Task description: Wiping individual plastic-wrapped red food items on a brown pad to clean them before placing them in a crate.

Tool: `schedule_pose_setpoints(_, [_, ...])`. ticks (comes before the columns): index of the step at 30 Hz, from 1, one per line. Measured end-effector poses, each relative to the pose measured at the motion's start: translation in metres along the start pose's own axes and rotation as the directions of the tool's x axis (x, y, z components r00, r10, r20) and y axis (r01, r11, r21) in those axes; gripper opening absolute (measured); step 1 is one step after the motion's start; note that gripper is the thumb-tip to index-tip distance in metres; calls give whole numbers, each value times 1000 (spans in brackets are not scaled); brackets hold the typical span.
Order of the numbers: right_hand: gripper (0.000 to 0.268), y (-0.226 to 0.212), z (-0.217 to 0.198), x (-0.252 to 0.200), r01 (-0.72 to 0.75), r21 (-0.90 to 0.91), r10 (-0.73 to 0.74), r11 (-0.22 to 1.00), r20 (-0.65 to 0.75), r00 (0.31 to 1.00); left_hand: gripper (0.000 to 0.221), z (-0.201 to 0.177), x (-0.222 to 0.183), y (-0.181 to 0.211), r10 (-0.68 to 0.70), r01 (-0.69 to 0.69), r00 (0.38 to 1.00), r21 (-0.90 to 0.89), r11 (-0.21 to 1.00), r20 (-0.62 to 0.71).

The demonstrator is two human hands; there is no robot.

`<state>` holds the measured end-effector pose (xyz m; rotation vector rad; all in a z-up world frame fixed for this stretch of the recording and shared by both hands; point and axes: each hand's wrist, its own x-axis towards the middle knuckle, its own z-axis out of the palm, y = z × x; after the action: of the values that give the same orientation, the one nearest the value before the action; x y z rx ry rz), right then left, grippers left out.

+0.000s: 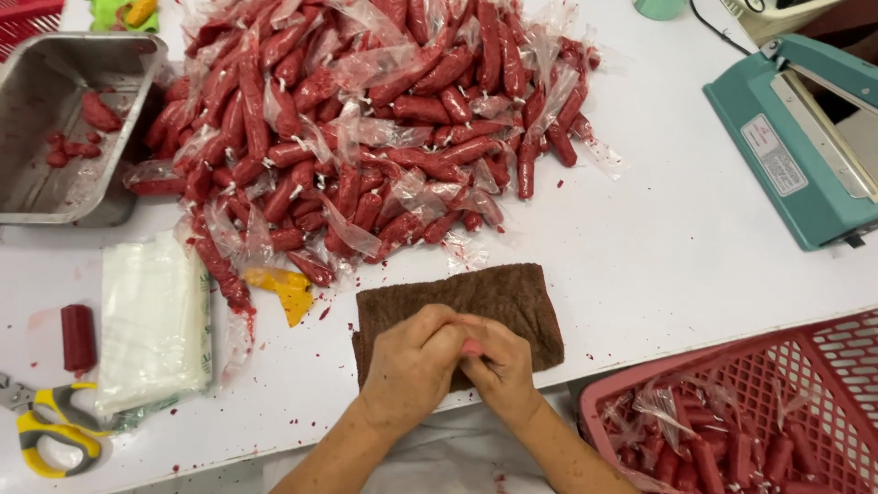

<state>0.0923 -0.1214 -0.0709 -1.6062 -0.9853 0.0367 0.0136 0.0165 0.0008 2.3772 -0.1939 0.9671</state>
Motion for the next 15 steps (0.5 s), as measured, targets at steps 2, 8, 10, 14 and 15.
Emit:
schedule_pose_setpoints(2, [33, 13, -12, -5, 65, -17, -64, 998, 63, 996, 14, -6, 0, 12, -126, 166, 983, -339, 926, 135])
schedule_pose_setpoints(8, [37, -18, -74, -7, 178, -53, -127, 983, 509, 851, 3, -9, -1, 0, 219, -59, 844, -321, 945, 489])
schedule_pose_setpoints(10, [25, -28, -113, -33, 42, -113, 33, 993, 585, 810, 24, -6, 9, -25, 344, -324, 818, -124, 938, 462])
schedule_pose_setpoints(14, [47, -12, -166, -62, -249, -384, 429, 889, 511, 745, 19, -14, 44, -138, -69, -91, 946, 466, 880, 317])
schedule_pose_setpoints(15, [40, -17, -166, -60, -343, -383, 500, 858, 466, 730, 19, -22, 48, -164, 175, -46, 979, 713, 700, -109])
